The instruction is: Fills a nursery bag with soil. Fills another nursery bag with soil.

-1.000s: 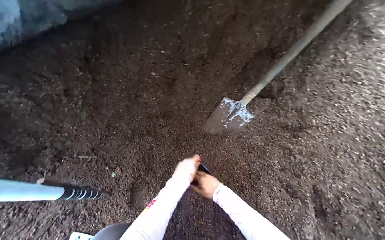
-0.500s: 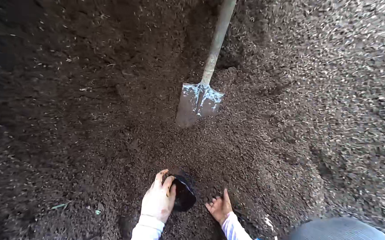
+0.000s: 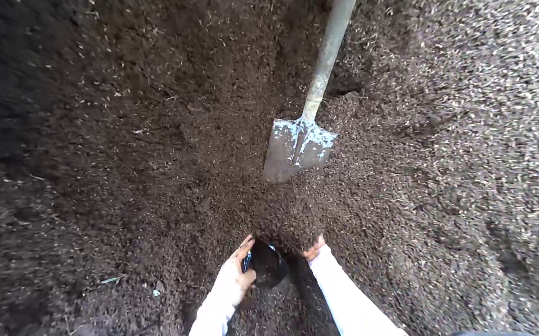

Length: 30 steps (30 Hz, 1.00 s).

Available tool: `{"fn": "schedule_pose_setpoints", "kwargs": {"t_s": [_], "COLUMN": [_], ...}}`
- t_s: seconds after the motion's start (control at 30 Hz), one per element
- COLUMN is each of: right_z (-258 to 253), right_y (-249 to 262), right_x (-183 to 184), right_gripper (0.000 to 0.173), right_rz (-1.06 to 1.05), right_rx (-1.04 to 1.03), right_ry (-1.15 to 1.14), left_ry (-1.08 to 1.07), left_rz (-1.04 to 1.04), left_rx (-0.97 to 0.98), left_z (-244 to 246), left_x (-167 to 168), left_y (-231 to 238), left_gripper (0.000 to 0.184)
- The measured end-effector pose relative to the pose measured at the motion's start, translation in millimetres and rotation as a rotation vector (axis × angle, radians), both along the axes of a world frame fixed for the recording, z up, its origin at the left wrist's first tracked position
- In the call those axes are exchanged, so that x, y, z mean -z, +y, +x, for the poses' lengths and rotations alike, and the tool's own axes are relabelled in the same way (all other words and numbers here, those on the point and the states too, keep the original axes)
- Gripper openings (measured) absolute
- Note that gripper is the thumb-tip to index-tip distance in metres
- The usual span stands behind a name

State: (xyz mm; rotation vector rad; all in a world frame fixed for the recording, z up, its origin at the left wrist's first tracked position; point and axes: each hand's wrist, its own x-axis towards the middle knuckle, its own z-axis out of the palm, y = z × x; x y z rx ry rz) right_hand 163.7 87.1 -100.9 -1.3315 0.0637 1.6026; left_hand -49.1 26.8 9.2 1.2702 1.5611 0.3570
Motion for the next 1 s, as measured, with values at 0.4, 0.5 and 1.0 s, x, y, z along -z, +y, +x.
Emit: {"fn": "schedule_pose_setpoints", "kwargs": {"t_s": [0.4,0.5,1.0], "right_z": [-18.5,-34.4,40.4], "right_y": [-30.0,-38.2,-167.4], "right_x": [-134.7,-149.4,25.0], "right_gripper": [0.054,0.042,0.113], "right_rz": [0.318,0.279,-0.515], "right_rx": [-0.509,-0.651,-0.828], "right_ry": [0.061,-0.303,0.107], "left_ry": [0.084,0.11,-0.02], "left_rz": [-0.046,-0.033,-0.107], "left_rx": [0.075,0.087,-0.134], "left_z": [19.7,17.1,-14.3], "left_x": [-26.0,-26.3,-13.0], "left_y": [7.2,-2.8,7.6], "left_gripper": [0.095,0.083,0.075]}}
